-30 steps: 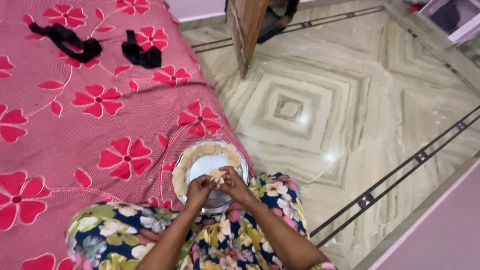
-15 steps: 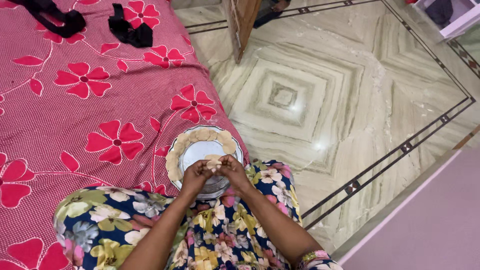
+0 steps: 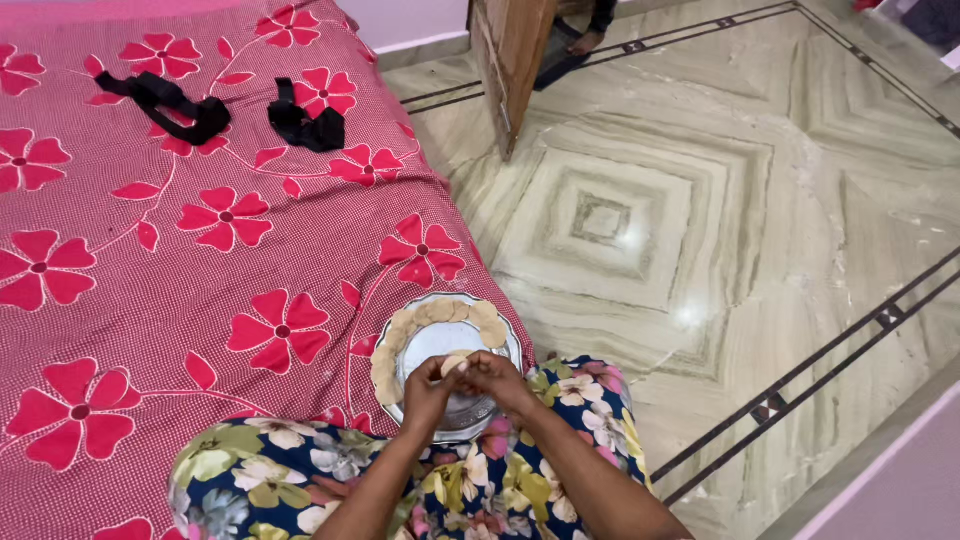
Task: The person shapes and flattens pieces of dough by hand, pressing, folding, and rolling them between their palms and on a plate.
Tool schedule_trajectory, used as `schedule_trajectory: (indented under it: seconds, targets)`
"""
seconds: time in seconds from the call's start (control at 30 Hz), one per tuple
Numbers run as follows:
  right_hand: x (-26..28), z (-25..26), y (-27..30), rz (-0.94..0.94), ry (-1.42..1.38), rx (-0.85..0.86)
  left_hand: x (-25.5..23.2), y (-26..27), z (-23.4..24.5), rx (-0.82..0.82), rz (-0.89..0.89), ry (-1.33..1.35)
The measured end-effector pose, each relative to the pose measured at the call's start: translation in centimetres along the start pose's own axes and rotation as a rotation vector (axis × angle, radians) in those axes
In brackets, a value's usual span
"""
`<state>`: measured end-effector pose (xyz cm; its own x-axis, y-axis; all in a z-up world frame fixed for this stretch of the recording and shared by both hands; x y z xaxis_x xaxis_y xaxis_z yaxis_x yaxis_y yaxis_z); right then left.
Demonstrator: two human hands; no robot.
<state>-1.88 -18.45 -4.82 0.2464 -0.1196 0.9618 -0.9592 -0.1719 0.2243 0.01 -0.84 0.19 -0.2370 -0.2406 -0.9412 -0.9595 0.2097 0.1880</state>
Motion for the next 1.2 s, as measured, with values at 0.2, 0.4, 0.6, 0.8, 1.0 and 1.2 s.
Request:
schedule_trajectory:
  seconds: [0.2,0.4,0.6,0.8,1.0,1.2]
  targets:
    - [0.2,0.5,-0.5,-0.052,0.084,0.057,-0.2,-0.6,0.0,-0.03,0.083,0.039]
    - [3.4,-0.4,-0.8,-0.119,0.068,0.05,-0.8,-1.5,0.2,-0.037,0.019,-0.016]
    - [3.9,-0.4,-1.4,-0.098,0.108,0.039,-0.4,-2.0,-0.2,-0.083,-0.088,-0.038]
    - [2.3,-0.1,-1.7,-0.106,0.063,0.002,-0.5,-2.1,0.3,-0.088,-0.027,-0.187]
    - [3.2,-0.1,-0.9,-0.09,0.074,-0.01,-1.1,-1.4,0.1,-0.051,-0.074,-0.037]
    - [3.3,-0.7,-0.6,-0.104,0.032,-0.016,-1.3,-0.9,0.0,0.005,0.019,-0.025]
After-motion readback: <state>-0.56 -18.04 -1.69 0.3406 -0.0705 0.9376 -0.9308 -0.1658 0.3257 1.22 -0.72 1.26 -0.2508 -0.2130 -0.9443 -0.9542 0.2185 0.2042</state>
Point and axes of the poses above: each hand's wrist, its own y-axis away from the middle knuckle, its own z-axis out of the back of the hand, x = y × z, the point moved 1 cm from there along -y, towards the middle knuckle, and after that the axes turned 14 degrees about y, right-handed, at the moved point
